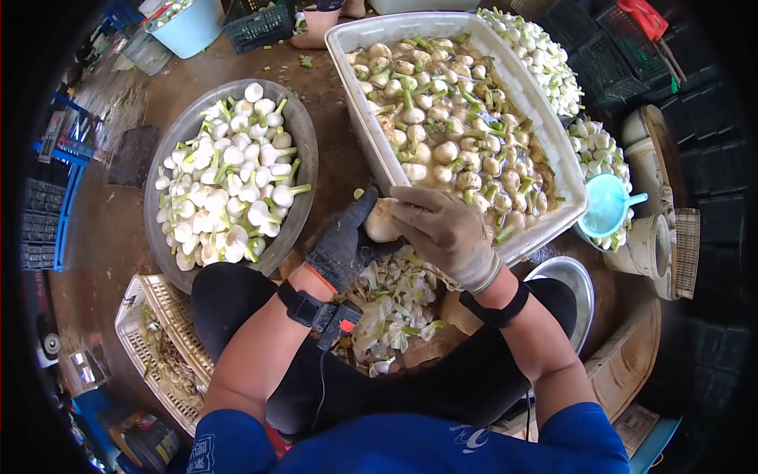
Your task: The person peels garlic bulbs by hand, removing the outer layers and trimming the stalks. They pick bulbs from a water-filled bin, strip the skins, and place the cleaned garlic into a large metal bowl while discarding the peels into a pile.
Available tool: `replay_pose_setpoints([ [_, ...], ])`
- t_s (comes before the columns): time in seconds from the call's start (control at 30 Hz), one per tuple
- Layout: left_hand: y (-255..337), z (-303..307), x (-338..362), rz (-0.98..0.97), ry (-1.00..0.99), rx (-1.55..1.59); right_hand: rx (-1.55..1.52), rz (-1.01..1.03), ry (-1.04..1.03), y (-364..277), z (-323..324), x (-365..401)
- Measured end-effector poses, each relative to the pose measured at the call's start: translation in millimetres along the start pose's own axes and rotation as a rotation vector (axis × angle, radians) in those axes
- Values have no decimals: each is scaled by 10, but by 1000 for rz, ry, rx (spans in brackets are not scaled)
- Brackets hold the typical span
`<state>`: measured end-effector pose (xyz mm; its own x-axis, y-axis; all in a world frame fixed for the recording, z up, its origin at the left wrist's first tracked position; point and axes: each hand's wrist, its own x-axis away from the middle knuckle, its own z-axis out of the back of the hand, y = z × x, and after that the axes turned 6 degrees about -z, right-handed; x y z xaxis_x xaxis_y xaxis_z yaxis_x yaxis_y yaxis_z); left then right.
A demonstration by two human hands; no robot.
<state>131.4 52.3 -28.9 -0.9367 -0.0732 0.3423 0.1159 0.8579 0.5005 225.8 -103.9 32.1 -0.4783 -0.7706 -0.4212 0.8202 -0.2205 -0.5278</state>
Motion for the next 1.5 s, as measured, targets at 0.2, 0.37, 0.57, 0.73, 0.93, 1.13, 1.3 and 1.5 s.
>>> replay_pose_setpoints([
  [0.2,-150,296,-156,-195,79,-637,79,-85,2,-98,-238,37],
  [0.37,36,203,-99,147,132,-302,61,-123,87,-69,-297,9],
  [0.57,201,-26,206,-628,-328,-1431,-222,-407,46,339,-24,1],
  [0.73,-1,296,44,-178,-240,-860,-866,-809,598,795,559,-77],
  [0.93,135,-30,120,136,-161,98,-523,-731,-321,24,43,181],
  [1.13,34,-196,228,-321,-147,-940,-1011,-867,-130,20,47,41],
  [1.3,-91,-60,104,-398,-118,-985,-1023,-850,-132,151,-52,60],
  [1.5,-59,61,-23,-328,-217,-869,-418,-745,-116,-92,-89,2],
])
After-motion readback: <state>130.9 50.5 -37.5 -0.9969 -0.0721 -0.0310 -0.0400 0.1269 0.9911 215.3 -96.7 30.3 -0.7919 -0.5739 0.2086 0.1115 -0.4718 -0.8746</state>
